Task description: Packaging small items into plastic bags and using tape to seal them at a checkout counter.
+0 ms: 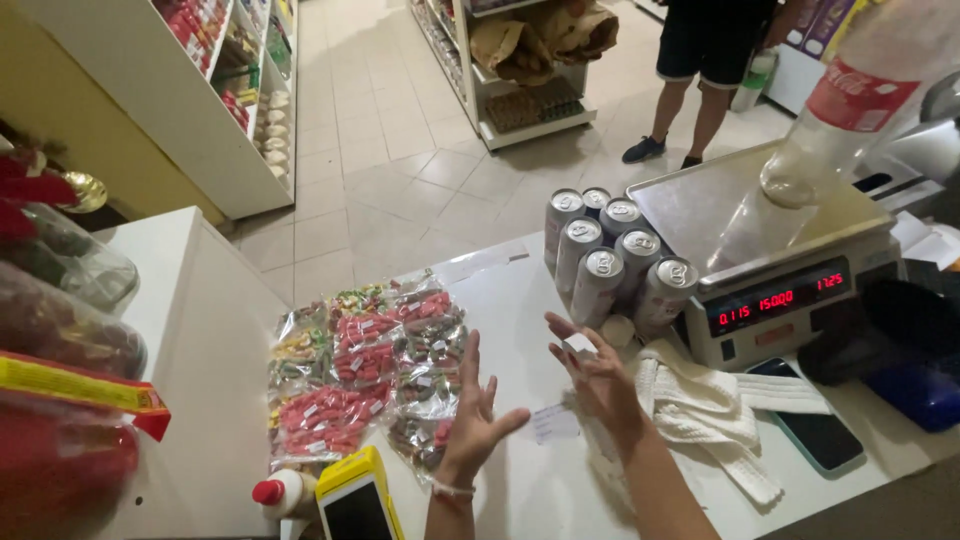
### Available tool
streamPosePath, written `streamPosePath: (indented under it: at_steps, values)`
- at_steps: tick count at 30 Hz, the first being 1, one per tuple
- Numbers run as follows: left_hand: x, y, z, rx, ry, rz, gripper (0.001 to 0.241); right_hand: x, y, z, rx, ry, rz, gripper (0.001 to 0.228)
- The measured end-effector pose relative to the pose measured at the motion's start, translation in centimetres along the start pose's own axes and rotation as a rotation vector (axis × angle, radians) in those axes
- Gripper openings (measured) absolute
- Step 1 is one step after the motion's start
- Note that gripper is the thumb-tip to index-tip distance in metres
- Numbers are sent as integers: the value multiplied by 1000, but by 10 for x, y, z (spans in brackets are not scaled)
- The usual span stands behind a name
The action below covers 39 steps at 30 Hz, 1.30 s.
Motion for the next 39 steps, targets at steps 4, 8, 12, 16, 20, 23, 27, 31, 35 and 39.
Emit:
streamPosePath:
  at_steps: [4, 8, 12, 16, 20, 23, 27, 31, 35, 39]
  values:
    - [6, 0, 6, -7, 49, -66, 135, -6, -11, 14, 14, -128, 40, 31]
    - [20, 0, 12, -14, -4, -123, 131, -20, -8, 21, -30, -179, 189, 25]
    - [26, 6, 11, -82, -104, -215, 125, -25, 0, 16, 37, -288, 146, 29]
    - [40, 17, 8, -97, -134, -208, 115, -21, 1, 14, 76, -279, 211, 25]
    - [47, 18, 11, -99, -144, -189, 119, -20, -7, 17, 155, -316, 366, 29]
    - [68, 23, 12, -147, -175, -122, 127, -25, -6, 18, 207, -355, 522, 28]
    - [67, 24, 10, -200, -232, -11, 129, -23, -6, 7, 258, -360, 660, 23]
    - [64, 19, 6, -177, -317, 298, 124, -37, 10, 4, 183, -301, 457, 19]
    - [55, 14, 9, -190, -385, 530, 127, -33, 8, 4, 63, -322, 311, 20]
    - [31, 6, 0, -163, -495, 607, 120, -38, 15, 0, -53, -307, 48, 26]
Point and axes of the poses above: each hand's wrist, its own z-axis towards the middle knuckle, its own y-axis out of the back of the hand, x = y × z, the point moved 3 cm from there along z, towards the middle knuckle, and after that the axes turned 6 degrees about -y, right-handed, at the moved point
